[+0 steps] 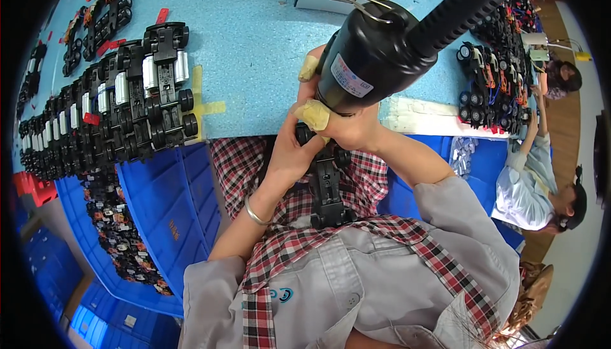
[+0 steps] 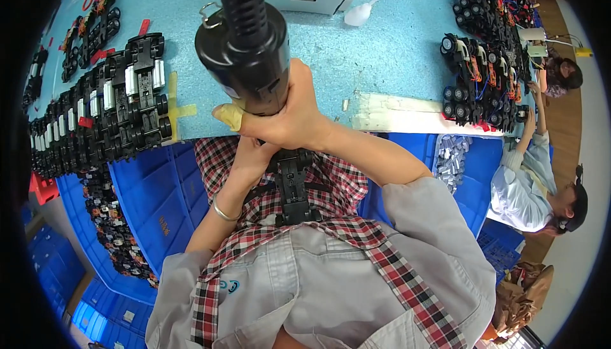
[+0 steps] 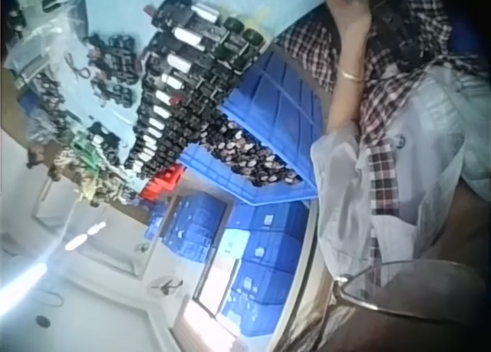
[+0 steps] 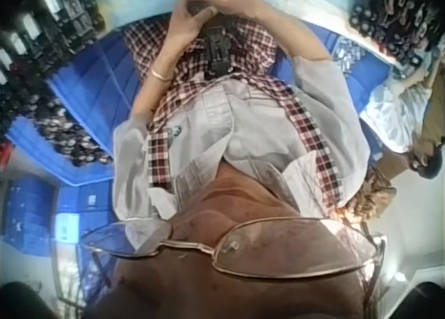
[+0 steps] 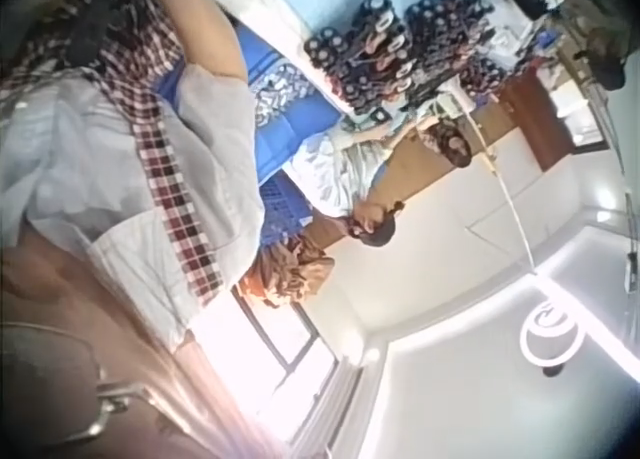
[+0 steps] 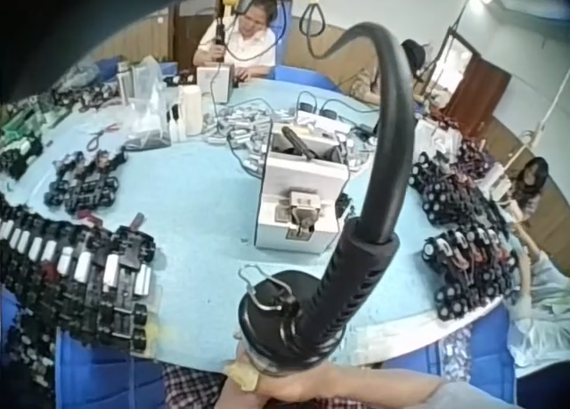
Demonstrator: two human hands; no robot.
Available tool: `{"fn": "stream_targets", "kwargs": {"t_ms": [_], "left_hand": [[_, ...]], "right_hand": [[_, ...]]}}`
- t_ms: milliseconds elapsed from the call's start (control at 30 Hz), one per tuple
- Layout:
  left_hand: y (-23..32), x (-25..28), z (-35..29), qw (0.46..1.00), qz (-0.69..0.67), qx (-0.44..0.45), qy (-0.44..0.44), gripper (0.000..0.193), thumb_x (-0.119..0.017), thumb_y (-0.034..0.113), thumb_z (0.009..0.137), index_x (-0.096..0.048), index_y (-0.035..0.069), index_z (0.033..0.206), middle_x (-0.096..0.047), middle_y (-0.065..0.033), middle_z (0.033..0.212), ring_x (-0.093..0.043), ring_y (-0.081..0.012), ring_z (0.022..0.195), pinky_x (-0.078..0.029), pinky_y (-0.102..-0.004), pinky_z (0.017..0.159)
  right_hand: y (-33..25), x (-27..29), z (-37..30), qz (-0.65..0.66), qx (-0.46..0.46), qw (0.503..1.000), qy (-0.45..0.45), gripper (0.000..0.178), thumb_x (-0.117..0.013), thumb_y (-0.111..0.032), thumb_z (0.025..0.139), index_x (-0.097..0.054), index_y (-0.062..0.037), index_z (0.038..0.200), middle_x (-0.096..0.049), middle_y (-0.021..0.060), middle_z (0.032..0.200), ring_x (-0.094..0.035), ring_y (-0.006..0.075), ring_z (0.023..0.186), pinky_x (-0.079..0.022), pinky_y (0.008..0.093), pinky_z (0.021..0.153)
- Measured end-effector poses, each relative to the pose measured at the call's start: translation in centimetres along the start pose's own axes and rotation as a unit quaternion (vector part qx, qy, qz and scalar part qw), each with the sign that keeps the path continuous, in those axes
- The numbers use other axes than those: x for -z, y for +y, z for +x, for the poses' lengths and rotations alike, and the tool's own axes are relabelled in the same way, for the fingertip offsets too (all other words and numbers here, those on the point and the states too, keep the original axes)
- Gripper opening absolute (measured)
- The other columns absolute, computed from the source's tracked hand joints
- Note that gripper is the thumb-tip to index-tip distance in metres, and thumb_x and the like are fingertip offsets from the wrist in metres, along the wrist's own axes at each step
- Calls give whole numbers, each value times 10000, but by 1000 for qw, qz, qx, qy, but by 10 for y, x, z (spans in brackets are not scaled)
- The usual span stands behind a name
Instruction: Assembling small components of toy vehicles using an electric screwdriver at a factory workbench.
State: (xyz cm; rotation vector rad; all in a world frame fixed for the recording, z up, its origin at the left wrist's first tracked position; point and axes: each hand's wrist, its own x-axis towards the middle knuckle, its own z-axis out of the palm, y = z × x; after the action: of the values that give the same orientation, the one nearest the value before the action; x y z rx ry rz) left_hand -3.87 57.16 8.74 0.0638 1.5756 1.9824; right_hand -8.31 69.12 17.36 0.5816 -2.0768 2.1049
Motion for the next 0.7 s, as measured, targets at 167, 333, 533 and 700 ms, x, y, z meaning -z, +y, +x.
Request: {"fn": "stream_targets", "kwargs": {"t_ms": [167,333,533,700], "left_hand": [[19,-4,2,999,-45,24,14,609,-582,16,727,-314,4,1274,-441,-87,1203,-404,-158,1113,-341,-261,917],[17,-1,-4,988,144,-33,36,391,-608,82,741,-456,62,1101,-531,-49,935,-482,-133,888,-398,-265,814],[189,33,-18,886,321,-316,114,462,-645,86,693,-465,61,1118,-526,-50,978,-535,-148,883,-431,-271,794],[282,118,57,772,403,-459,176,323,-602,-1,697,-492,28,999,-602,-55,849,-566,-120,805,-442,-242,701]], "right_hand": [[-10,-1,3,86,-86,991,57,401,-652,-52,679,-417,1,1000,-509,55,664,-476,89,532,-389,210,481],[-40,14,3,228,-39,965,121,388,-661,-118,680,-419,-85,982,-439,5,559,-429,107,429,-363,237,406],[-80,136,12,401,164,886,168,355,-467,-250,877,-391,-11,1129,-298,-43,584,-297,37,463,-278,186,464],[20,200,-24,462,-27,823,329,347,-434,-297,898,-435,-15,1099,-276,-47,604,-273,49,479,-271,194,446]]}}
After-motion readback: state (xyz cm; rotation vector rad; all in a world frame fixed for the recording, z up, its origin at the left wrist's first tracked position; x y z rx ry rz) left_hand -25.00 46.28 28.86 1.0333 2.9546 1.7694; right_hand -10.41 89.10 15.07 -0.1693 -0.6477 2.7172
